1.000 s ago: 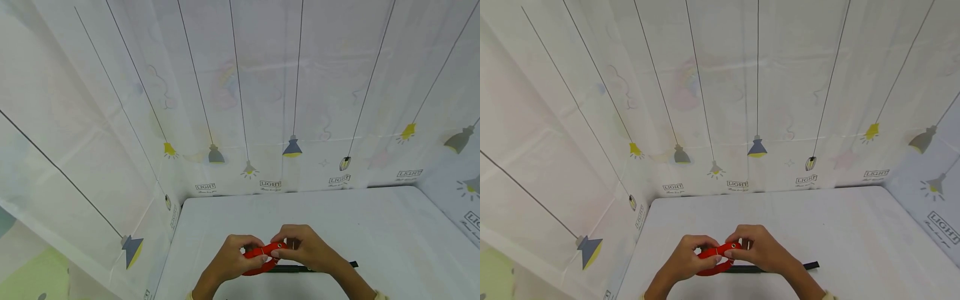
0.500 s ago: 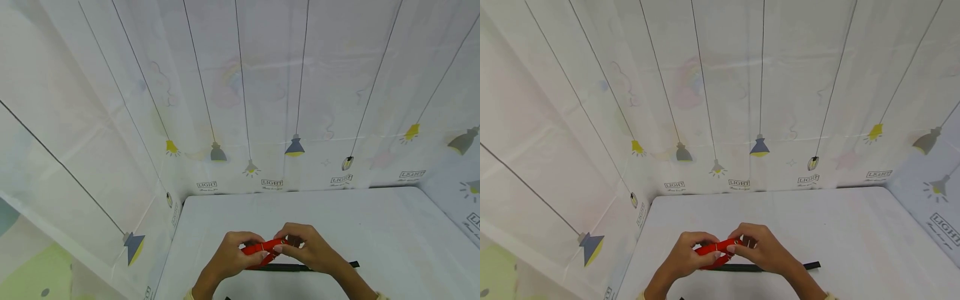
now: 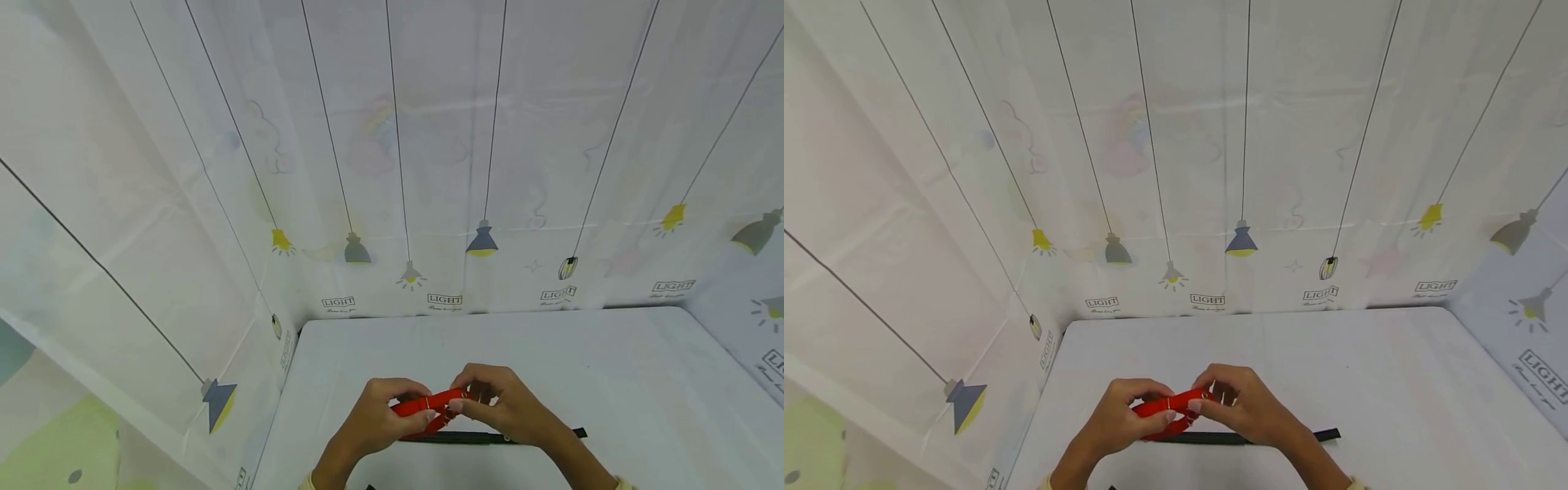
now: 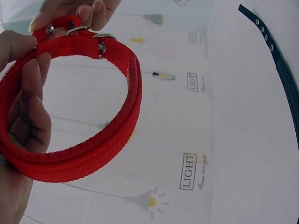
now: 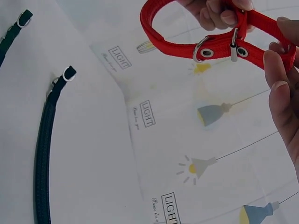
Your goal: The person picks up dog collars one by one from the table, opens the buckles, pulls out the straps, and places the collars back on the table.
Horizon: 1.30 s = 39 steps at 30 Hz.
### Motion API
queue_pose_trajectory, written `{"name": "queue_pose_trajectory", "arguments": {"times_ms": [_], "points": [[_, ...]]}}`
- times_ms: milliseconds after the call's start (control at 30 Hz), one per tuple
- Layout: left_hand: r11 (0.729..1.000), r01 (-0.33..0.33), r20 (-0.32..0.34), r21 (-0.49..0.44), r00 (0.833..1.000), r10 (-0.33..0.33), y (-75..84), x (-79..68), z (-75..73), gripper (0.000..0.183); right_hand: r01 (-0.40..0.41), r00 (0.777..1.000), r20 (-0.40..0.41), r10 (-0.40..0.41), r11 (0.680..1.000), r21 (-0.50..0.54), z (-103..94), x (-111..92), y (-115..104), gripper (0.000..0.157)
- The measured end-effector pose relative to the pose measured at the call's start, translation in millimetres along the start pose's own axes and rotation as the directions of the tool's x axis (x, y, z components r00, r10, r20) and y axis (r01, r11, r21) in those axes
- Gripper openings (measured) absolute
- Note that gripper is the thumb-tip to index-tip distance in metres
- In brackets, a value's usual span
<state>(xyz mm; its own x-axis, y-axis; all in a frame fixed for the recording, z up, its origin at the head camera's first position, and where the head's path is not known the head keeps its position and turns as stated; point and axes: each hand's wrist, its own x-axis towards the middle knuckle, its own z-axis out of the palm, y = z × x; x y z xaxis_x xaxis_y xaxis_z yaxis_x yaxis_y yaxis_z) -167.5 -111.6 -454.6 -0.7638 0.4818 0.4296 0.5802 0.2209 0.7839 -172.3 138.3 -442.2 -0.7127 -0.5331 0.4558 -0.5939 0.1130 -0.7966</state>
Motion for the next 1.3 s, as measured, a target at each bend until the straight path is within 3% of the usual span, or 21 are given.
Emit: {"name": "queue_pose_trajectory", "arguments": {"times_ms": [333,700,900,1000,1067,1167,1300], "points": [[0.998,-0.051,-0.041,0.034,0.998,0.052,-4.4,-2.1,0.4,0.013,0.015,1.0,-0.003,-0.015,1.0,-0.013,2.6,-0.9,0.7,0.018],[1.0,0.001,-0.072,-0.009,0.997,-0.002,-5.5,-4.1,-1.7,0.015,0.015,0.995,-0.101,-0.011,0.999,0.04,-0.6,-5.5,6.7,0.024],[1.0,-0.017,-0.048,0.015,0.999,0.018,0.2,-2.5,-1.6,0.015,-0.114,0.976,-0.187,0.11,0.993,-0.011,7.0,-5.2,8.4,0.021],[0.999,-0.036,-0.046,0.035,0.998,0.038,1.2,-1.9,-1.2,0.015,-0.206,0.961,-0.193,0.198,0.978,-0.02,9.5,-2.4,10.8,0.013],[0.998,-0.044,-0.048,0.049,0.998,0.046,0.7,-1.7,-0.9,0.015,-0.277,0.949,-0.166,0.269,0.961,-0.022,8.9,-0.9,12.0,0.01],[0.997,-0.043,-0.051,0.058,0.998,0.046,0.5,-1.7,-0.8,0.015,-0.395,0.916,-0.093,0.391,0.918,-0.036,6.4,-0.7,12.1,0.018],[0.997,-0.038,-0.056,0.06,0.998,0.042,1.2,-1.7,-0.8,0.015,-0.472,0.881,0.004,0.473,0.881,-0.027,3.7,-1.9,11.1,0.025]]}}
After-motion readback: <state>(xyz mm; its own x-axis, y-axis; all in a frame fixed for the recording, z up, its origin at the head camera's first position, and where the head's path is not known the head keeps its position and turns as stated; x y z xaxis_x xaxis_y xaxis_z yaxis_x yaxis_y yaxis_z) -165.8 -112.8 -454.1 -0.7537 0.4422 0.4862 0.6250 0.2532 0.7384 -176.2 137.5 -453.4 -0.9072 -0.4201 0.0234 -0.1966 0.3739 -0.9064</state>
